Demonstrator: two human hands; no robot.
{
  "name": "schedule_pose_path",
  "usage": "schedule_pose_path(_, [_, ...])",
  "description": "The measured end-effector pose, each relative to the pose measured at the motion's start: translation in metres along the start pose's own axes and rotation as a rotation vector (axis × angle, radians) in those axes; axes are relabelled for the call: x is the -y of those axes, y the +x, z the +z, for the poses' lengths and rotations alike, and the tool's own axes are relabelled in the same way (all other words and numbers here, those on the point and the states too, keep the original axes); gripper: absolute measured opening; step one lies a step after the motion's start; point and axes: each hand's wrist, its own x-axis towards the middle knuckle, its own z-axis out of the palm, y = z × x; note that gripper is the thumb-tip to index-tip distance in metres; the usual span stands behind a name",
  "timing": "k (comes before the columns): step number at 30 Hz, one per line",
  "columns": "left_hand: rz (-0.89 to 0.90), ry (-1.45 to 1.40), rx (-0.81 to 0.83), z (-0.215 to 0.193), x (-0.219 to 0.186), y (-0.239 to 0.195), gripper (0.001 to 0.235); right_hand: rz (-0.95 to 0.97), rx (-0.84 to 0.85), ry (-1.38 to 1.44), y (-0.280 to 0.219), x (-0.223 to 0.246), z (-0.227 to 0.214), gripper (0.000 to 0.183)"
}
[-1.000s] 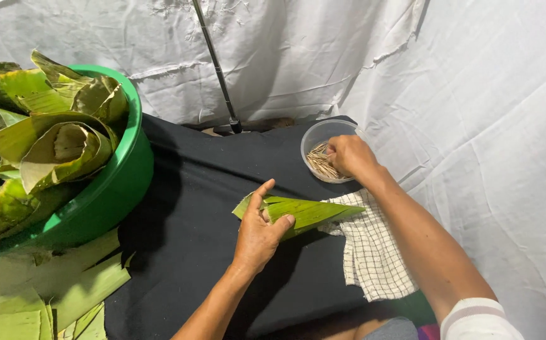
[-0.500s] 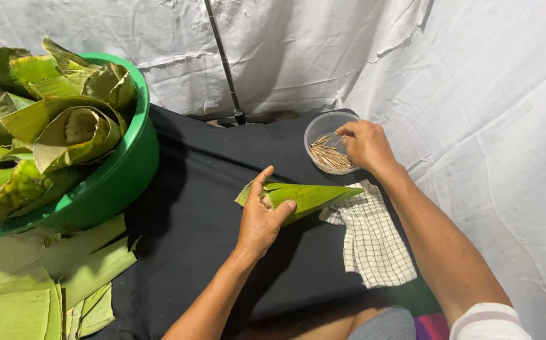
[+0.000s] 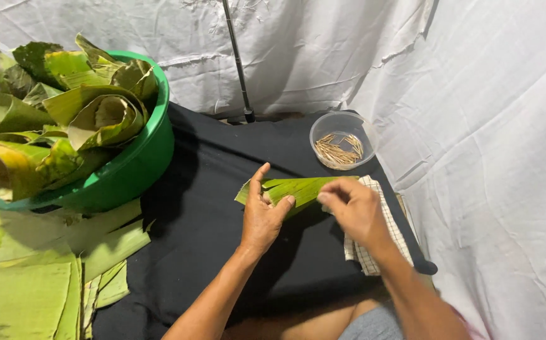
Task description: Wiping banana leaves with a cloth and folding them into cone shapes to be used as food wrappers.
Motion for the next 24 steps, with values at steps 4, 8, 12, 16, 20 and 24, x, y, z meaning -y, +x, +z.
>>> schedule_pose_path(4, [0.047, -0.003, -0.011, 0.003, -0.008, -0.024, 0.084, -0.037, 0.004, 0.061, -0.037, 0.001, 0.018, 0.007])
schedule_pose_path(8, [0.134, -0.093, -0.012, -0.002, 0.002, -0.049, 0.085, -0.059, -0.064, 0.064, -0.066, 0.001, 0.033, 0.006])
schedule_pose_path(12, [0.159, -0.098, -0.042, -0.010, -0.001, -0.071, 0.084, -0.030, -0.069, 0.176, -0.089, 0.018, 0.036, 0.007])
schedule_pose_path(16, [0.169, -0.088, -0.065, -0.019, -0.004, -0.091, 0.083, -0.009, -0.069, 0.234, -0.106, 0.026, 0.043, 0.012])
schedule_pose_path(20, [0.220, 0.043, -0.114, -0.027, -0.008, -0.107, 0.077, 0.018, -0.055, 0.211, -0.116, 0.036, 0.051, 0.011])
schedule_pose_path(24, [0.325, 0.228, -0.147, -0.036, -0.014, -0.121, 0.070, 0.015, -0.043, 0.222, -0.124, 0.045, 0.060, 0.010])
